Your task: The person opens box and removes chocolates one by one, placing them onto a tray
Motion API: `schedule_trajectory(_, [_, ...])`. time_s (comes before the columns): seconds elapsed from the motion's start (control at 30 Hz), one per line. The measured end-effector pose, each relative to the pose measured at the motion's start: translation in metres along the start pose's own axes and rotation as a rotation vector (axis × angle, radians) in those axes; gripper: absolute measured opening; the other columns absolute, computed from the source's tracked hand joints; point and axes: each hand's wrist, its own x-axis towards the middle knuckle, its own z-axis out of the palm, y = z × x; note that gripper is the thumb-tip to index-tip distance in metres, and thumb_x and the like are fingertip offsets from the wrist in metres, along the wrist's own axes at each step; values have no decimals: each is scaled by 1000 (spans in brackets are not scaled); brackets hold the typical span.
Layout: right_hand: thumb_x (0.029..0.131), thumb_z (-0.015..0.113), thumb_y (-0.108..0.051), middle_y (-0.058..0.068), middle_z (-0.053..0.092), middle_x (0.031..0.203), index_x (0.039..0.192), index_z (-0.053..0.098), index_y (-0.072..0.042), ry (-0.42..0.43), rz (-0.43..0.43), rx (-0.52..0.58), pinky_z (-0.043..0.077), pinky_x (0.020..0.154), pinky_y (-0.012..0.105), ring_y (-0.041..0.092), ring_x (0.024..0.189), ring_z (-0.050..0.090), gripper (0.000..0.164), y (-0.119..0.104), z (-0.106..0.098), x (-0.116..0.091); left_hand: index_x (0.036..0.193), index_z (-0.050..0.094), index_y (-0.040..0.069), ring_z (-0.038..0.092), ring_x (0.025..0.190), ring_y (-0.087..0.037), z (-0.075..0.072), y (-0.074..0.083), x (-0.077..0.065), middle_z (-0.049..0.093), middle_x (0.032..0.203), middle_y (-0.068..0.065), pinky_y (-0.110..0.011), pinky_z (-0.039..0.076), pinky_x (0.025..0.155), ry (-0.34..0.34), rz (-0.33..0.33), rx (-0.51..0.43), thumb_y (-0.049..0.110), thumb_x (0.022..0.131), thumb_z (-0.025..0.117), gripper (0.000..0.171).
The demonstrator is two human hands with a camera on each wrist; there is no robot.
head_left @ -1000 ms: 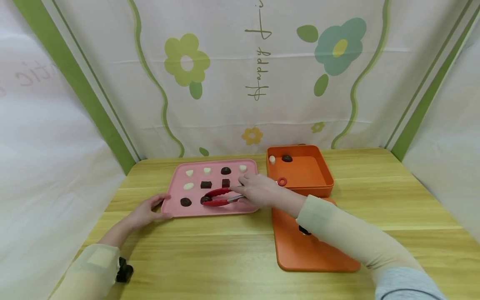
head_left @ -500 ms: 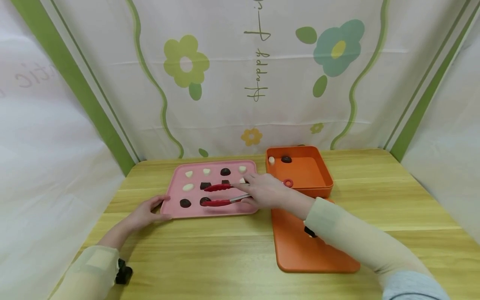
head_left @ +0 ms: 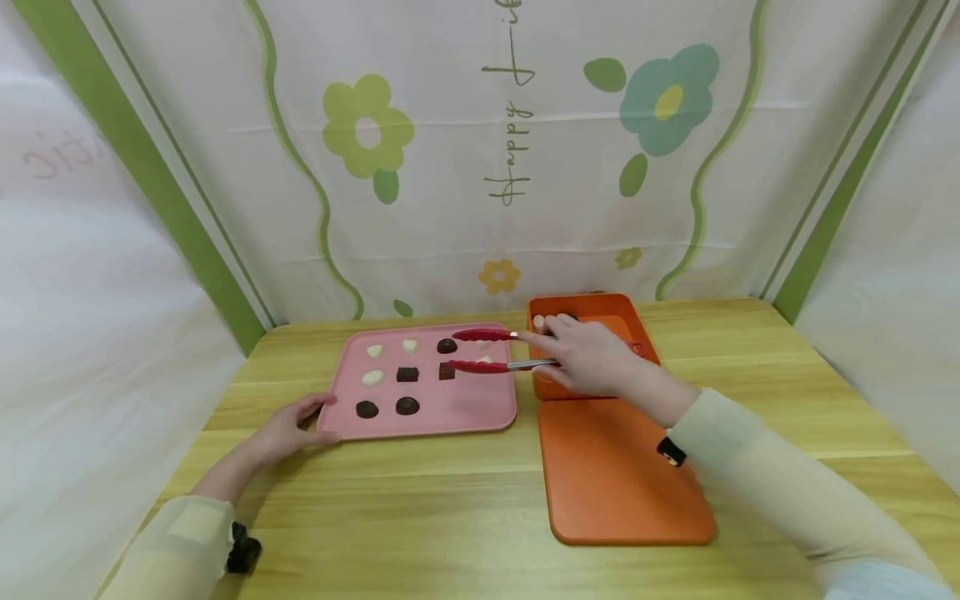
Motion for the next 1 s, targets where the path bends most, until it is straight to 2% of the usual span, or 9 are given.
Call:
schedule_trajectory(0.2, [86, 74, -37, 4, 48, 87, 137, 57, -15, 8, 39, -19, 35, 45, 25, 16, 70, 43, 58, 22, -6, -21, 141, 42, -6, 27, 138, -44, -1, -2, 1, 36, 147, -29, -55, 25, 109, -3, -7, 9, 32, 84, 78, 78])
schedule_trajectory(0.53, [86, 74, -32, 5, 44, 81, 132, 61, -11, -22, 118, -29, 34, 45, 27, 18, 64, 40, 51, 58, -11, -49, 141, 43, -6, 28, 138, -45, 0, -2, 0, 37, 146, -30, -56, 24, 109, 5, -5, 27, 32, 83, 79, 77])
schedule_trajectory(0.8, [87, 73, -32, 13, 51, 90, 130, 62, -10, -43, 167, -64, 39, 44, 33, 23, 65, 46, 49, 81, -15, -67, 141, 42, -6, 26, 138, -45, 0, -1, -1, 36, 147, -30, -56, 24, 109, 1, -15, 19, 32, 83, 79, 79])
schedule_trajectory(1.0, [85, 74, -29, 7, 46, 83, 128, 63, -9, -36, 176, -102, 31, 40, 29, 18, 59, 41, 49, 97, -15, -78, 142, 42, -5, 25, 139, -44, 0, 0, 0, 35, 147, -29, -57, 24, 110, -3, -20, 5, 32, 83, 78, 78])
